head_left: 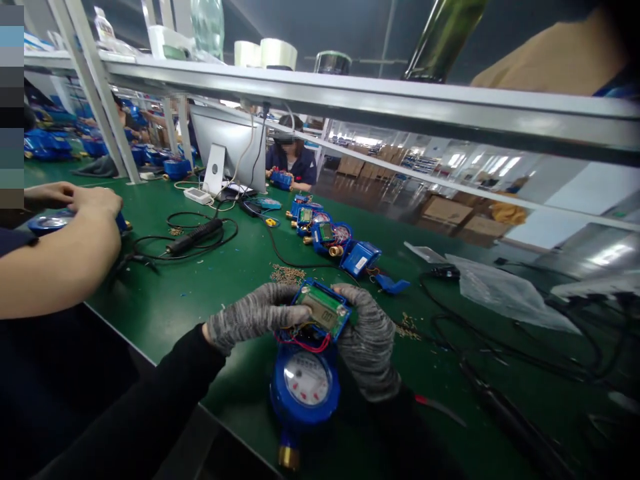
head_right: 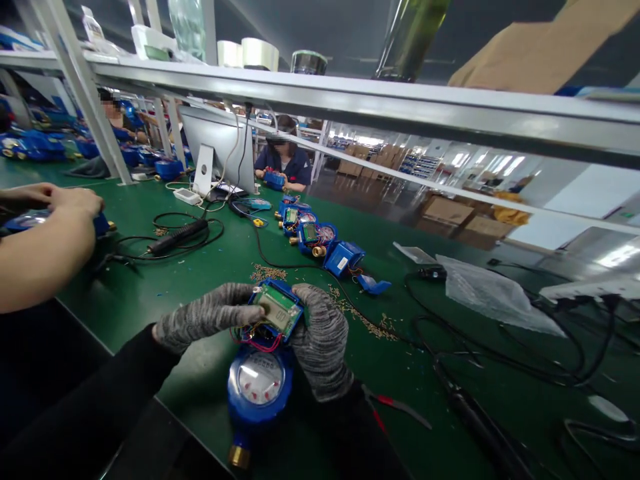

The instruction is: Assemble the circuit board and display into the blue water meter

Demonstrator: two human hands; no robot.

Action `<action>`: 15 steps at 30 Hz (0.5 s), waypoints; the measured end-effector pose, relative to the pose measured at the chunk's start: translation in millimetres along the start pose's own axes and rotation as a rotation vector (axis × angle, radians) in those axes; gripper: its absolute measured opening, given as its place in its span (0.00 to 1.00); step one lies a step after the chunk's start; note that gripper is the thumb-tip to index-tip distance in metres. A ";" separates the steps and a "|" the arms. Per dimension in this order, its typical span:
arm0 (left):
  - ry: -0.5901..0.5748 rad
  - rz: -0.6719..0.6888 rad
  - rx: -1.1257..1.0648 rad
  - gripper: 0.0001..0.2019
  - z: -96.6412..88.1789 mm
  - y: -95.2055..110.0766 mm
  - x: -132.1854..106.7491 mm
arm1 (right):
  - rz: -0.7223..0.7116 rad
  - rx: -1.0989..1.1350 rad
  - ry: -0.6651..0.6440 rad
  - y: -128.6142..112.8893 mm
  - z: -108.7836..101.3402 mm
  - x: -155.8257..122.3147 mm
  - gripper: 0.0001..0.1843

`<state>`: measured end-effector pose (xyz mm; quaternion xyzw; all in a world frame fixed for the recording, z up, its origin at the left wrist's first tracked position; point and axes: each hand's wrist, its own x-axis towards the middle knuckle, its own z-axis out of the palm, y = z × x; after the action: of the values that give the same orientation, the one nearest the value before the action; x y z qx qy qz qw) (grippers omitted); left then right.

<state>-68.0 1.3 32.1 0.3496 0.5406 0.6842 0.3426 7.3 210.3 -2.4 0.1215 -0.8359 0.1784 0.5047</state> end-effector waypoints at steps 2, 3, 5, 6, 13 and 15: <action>-0.096 0.012 -0.052 0.18 -1.9 1.5 10.1 | 0.117 0.016 0.024 -3.8 1.1 5.1 0.12; -0.049 0.037 -0.050 0.18 -1.3 1.6 13.6 | 0.211 0.018 0.051 -6.7 -1.6 7.2 0.13; 0.110 0.098 -0.028 0.18 1.7 0.3 17.8 | 0.414 0.068 0.053 -14.8 -11.4 10.1 0.13; 0.167 0.123 -0.020 0.17 3.5 -1.0 18.7 | 0.506 0.131 0.016 -19.8 -17.3 11.0 0.13; 0.293 0.214 -0.110 0.15 19.2 -14.5 14.7 | 0.931 0.708 -0.325 -44.6 -35.3 12.2 0.19; 0.310 0.237 -0.113 0.15 23.7 -16.1 11.9 | 0.958 0.823 -0.378 -44.4 -36.0 11.5 0.18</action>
<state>-52.7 26.1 21.7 0.2814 0.5027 0.7946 0.1915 47.8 185.0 30.9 -0.0516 -0.7353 0.6638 0.1265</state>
